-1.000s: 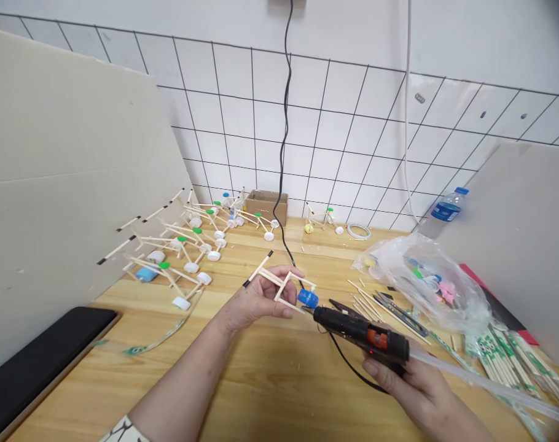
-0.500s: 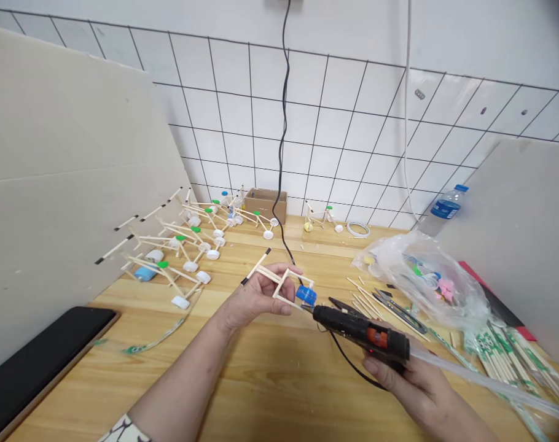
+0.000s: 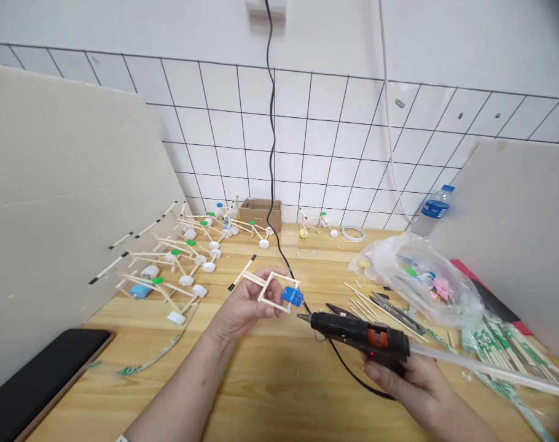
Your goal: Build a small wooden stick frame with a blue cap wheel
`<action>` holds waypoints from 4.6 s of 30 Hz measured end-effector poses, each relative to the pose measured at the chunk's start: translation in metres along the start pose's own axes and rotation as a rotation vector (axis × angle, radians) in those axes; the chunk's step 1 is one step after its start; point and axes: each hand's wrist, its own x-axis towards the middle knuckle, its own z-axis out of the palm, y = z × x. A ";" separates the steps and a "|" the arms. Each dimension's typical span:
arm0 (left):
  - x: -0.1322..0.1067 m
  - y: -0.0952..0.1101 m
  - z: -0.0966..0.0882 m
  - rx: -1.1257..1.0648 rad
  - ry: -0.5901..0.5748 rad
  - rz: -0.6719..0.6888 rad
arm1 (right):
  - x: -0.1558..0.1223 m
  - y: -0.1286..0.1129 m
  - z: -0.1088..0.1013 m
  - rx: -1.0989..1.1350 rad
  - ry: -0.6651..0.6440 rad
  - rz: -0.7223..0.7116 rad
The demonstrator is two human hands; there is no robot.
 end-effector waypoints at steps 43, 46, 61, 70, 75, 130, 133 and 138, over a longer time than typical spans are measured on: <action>-0.004 0.001 0.008 0.127 -0.065 -0.133 | 0.002 0.011 0.002 -0.047 -0.056 0.016; -0.004 0.001 0.008 0.104 -0.051 -0.113 | 0.002 0.011 0.002 -0.030 -0.052 0.018; -0.004 -0.002 0.008 -0.003 -0.068 -0.062 | 0.002 0.014 0.004 -0.022 -0.035 0.020; -0.004 -0.008 0.008 -0.093 -0.065 -0.081 | 0.005 0.003 0.001 0.043 -0.027 0.024; -0.005 -0.012 0.004 -0.134 -0.071 -0.075 | 0.005 -0.004 -0.001 0.077 -0.056 0.068; -0.005 0.009 0.014 0.171 -0.070 -0.048 | 0.127 0.032 0.009 0.788 0.026 0.419; -0.005 0.014 0.019 0.175 -0.038 -0.030 | 0.160 0.038 0.017 0.727 0.017 0.453; -0.008 0.012 0.018 0.211 -0.067 -0.070 | 0.196 0.054 0.046 0.615 0.013 0.514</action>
